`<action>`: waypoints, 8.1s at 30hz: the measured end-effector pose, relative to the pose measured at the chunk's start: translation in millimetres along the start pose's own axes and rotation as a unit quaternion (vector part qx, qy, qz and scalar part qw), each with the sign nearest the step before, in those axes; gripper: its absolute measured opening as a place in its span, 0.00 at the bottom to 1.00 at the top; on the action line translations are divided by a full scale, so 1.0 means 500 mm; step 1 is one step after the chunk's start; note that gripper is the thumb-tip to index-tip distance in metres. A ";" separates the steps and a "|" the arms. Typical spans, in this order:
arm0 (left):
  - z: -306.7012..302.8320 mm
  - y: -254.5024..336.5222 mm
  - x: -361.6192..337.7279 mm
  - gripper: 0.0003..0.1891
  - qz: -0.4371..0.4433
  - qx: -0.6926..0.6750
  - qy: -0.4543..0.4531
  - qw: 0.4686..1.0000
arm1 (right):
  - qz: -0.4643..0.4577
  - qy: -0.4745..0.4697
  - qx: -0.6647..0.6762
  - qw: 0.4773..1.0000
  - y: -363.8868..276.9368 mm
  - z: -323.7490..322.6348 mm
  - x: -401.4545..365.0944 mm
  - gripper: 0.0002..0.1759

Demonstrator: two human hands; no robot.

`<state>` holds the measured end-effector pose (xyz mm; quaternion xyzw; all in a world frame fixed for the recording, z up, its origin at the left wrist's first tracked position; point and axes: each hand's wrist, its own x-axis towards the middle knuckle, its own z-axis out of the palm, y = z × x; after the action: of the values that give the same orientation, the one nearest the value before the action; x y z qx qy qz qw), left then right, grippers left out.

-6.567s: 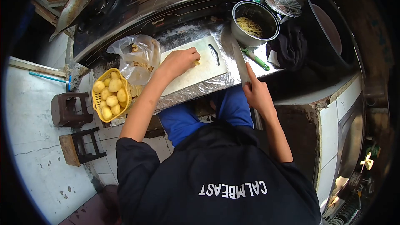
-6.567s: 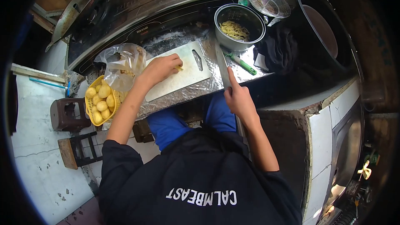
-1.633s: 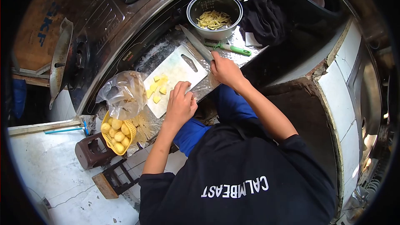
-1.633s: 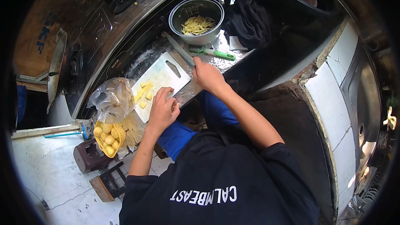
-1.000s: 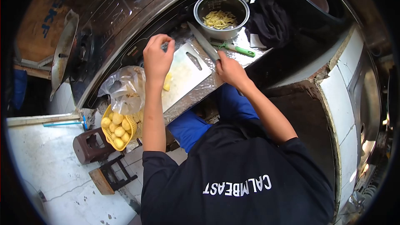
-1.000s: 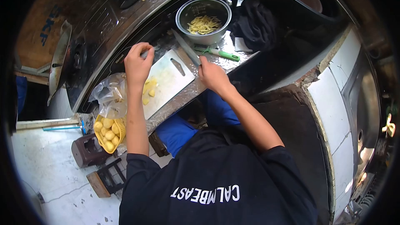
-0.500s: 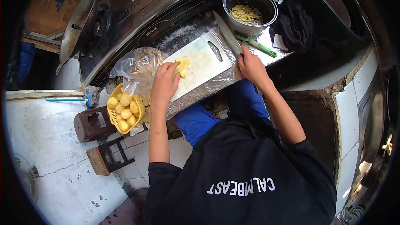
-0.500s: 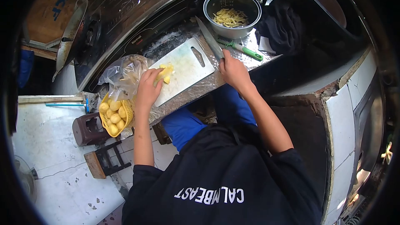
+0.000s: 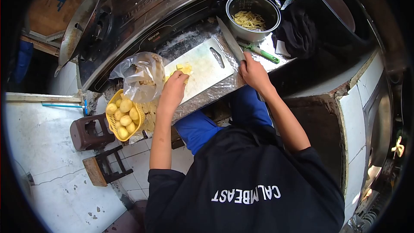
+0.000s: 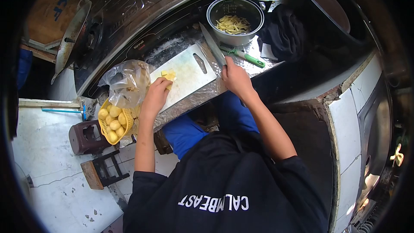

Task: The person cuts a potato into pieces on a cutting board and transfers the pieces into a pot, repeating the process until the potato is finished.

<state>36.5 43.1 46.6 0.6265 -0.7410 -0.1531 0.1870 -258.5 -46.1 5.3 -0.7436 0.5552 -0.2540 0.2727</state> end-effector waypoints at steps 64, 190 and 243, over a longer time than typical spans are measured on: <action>0.130 0.029 0.074 0.07 -0.101 -0.207 0.274 0.934 | -0.130 -0.191 -0.054 0.971 -0.190 0.001 -0.025 0.46; 0.009 -0.052 0.070 0.11 -0.025 0.034 0.137 0.990 | 0.001 -0.072 -0.011 0.997 0.028 -0.044 -0.013 0.44; 0.116 0.028 0.044 0.05 -0.052 -0.090 0.295 0.950 | -0.104 -0.179 -0.069 0.976 -0.175 0.012 -0.113 0.46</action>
<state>-6.2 23.3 3.7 0.6616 -0.6026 -0.0375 0.4447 -209.0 29.8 56.9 -0.8476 0.4332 -0.1050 0.2879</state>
